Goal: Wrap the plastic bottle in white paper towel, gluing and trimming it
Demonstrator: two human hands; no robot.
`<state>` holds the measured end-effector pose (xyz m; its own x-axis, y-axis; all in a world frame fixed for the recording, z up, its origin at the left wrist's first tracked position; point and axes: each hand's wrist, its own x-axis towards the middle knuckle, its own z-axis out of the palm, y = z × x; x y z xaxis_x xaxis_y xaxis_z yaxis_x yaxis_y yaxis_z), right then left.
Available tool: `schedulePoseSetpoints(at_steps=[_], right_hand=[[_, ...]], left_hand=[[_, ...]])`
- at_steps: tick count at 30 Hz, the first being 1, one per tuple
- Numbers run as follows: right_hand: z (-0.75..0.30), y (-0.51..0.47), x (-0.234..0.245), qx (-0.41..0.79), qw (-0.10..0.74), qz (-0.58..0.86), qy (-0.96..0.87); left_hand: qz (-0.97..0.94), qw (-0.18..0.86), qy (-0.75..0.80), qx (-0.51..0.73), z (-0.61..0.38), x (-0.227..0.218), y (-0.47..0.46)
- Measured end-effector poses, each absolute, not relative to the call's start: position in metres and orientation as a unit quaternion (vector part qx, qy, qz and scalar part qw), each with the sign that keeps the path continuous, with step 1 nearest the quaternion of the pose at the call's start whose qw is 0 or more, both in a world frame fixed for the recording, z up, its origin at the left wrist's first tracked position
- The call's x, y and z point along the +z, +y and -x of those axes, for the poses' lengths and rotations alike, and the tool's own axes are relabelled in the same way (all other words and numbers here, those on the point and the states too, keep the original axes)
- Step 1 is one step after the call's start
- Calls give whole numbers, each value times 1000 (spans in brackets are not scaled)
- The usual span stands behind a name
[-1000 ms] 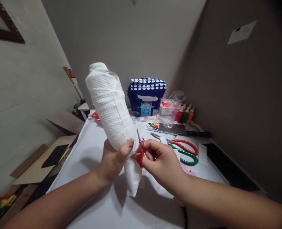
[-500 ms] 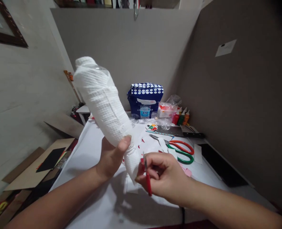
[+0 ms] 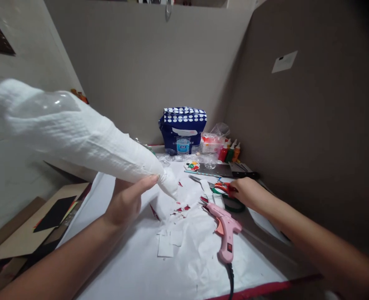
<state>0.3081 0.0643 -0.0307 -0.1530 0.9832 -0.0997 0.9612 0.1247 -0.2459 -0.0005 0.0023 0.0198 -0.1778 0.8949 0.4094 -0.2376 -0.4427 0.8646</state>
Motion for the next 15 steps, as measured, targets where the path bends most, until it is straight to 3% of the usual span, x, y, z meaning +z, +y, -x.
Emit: schedulePoseSetpoints(at_steps=[4,8,15], right_hand=[[-304,72,-29,121,25,669,-733],[-298,72,-16,152,110,644,-741],[-223,29,-3,398,279,428,-761]], left_hand=[[-480,454,345,667,2,25,1],[-417,493,358,674,6,27,0],[-403,529,343,663,0,16,-3]])
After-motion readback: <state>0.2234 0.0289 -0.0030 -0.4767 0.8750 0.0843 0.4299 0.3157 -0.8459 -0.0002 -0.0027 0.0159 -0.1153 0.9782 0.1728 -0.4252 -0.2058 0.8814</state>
